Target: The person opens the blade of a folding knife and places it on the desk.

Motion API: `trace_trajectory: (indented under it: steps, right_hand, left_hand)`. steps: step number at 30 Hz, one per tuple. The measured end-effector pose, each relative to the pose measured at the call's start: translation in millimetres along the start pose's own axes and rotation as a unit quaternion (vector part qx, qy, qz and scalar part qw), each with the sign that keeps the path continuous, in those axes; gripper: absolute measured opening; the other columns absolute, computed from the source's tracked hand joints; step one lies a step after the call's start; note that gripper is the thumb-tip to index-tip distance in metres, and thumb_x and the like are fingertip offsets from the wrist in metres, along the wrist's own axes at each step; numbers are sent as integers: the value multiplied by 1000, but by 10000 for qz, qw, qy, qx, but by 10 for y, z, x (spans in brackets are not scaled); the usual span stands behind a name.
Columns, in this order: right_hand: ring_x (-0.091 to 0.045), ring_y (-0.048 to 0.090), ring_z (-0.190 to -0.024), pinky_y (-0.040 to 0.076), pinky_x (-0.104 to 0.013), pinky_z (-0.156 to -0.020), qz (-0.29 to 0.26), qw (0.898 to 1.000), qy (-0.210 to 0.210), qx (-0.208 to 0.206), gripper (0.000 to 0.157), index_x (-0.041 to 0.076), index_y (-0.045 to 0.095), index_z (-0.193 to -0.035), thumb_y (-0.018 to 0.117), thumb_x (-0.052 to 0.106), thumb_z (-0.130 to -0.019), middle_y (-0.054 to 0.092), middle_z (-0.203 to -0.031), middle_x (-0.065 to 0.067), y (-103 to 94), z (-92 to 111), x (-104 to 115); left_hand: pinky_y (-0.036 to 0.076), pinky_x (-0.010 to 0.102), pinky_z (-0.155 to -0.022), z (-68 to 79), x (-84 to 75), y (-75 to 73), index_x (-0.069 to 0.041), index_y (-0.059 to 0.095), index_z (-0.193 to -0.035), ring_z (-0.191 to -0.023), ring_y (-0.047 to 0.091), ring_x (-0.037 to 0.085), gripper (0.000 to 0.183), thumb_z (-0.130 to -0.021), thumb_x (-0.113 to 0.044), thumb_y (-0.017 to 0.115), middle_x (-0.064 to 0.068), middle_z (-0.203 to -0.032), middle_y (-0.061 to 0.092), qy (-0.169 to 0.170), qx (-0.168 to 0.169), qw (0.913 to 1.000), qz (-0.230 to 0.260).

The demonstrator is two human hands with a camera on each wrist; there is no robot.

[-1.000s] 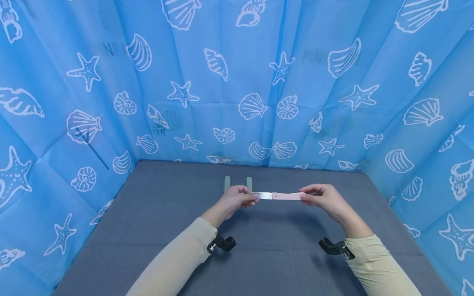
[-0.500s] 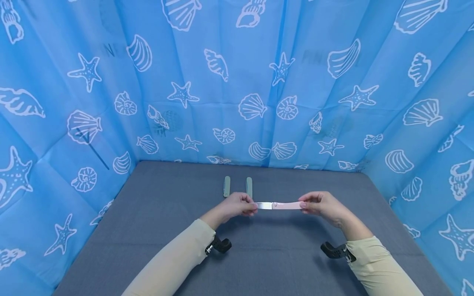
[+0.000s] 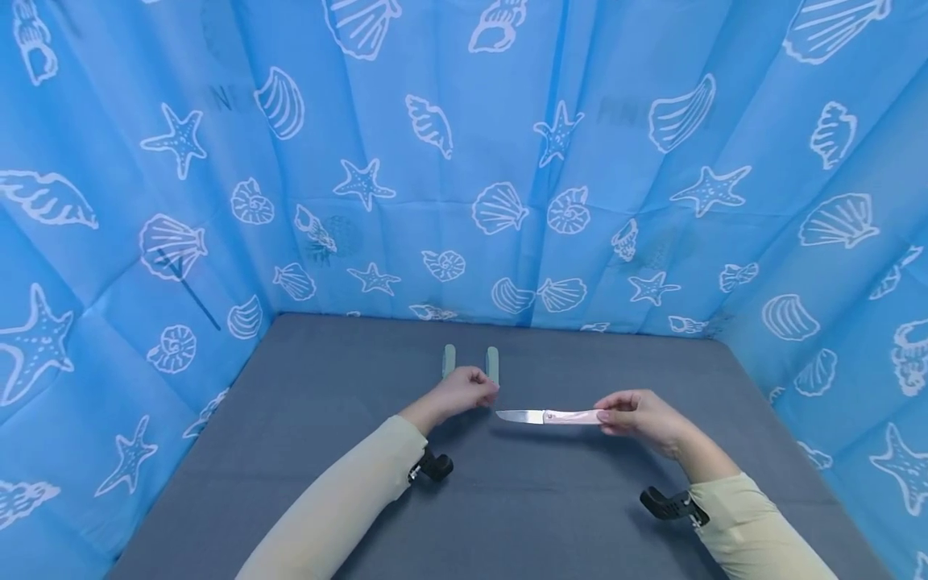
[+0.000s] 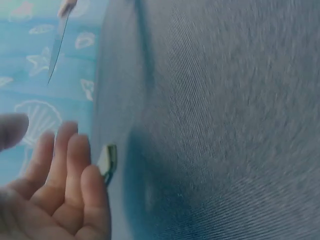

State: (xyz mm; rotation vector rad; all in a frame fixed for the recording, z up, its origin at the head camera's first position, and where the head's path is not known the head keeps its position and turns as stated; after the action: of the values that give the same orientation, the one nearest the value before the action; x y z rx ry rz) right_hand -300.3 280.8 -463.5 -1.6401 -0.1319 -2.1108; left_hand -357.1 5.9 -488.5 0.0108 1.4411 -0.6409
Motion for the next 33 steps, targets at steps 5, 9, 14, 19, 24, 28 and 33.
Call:
trace_trajectory:
  steps: [5,9,14,19,24,28,33]
  right_hand:
    - [-14,67,-86,58,-34,-81,23,9998,102,191,34,-19,56,-121,64,5,-98,66,-99,-9,14,7,-117]
    - [-13,66,-88,58,-32,-81,-22,9995,236,226,32,-18,57,-120,64,4,-98,65,-101,-9,-9,6,-216]
    - [-13,66,-89,58,-30,-81,-165,9988,368,266,29,-17,57,-120,62,3,-98,64,-103,-9,-6,0,-339]
    - [-13,66,-86,58,-30,-78,-64,9983,575,113,26,-15,60,-117,63,2,-97,64,-100,-10,17,21,-420]
    - [-14,64,-81,59,-30,-73,595,9959,646,-219,23,-12,65,-112,67,3,-94,64,-97,-10,19,64,-403]
    - [-14,64,-75,59,-29,-67,1184,9907,523,-430,22,-12,66,-108,70,3,-92,65,-90,-9,28,63,-341]
    - [-13,63,-68,57,-27,-60,1603,9832,518,-701,15,-9,68,-98,74,0,-88,64,-81,-7,18,11,-301]
  left_hand:
    - [49,33,-68,-92,-58,-111,-8,63,-99,-81,64,21,12,-101,-19,60,4,-89,66,204,-620,9973,-325]
    - [50,37,-73,-161,-92,-166,-7,63,-104,-86,62,22,12,-101,-18,60,6,-96,64,176,-1031,9936,-417]
    - [52,40,-81,-257,-27,-171,-9,61,-110,-98,63,24,14,-100,-18,61,7,-107,65,-60,-1357,9892,-555]
    - [51,41,-83,-323,42,-162,-9,60,-110,-98,62,25,15,-98,-18,62,7,-108,64,-252,-1587,9834,-847]
    - [51,39,-81,-389,78,-150,-8,60,-111,-91,61,22,18,-96,-18,62,6,-104,64,-373,-1681,9767,-1279]
    - [51,38,-78,-448,79,-127,-6,60,-113,-85,60,22,21,-97,-19,63,7,-97,63,-409,-1670,9720,-1600]
    - [52,40,-81,-504,68,-125,-3,60,-113,-91,63,25,25,-98,-22,64,10,-101,64,-465,-1792,9629,-1962]
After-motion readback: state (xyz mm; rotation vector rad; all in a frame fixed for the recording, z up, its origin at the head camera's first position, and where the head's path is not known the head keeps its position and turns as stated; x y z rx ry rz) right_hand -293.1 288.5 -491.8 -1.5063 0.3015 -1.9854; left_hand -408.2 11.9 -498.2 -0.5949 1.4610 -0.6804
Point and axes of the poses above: each hand's wrist, its own z-axis away from the middle knuckle, its own y-axis out of the palm, x = y × z, the point moved 9 cm from there along -z, towards the middle knuckle
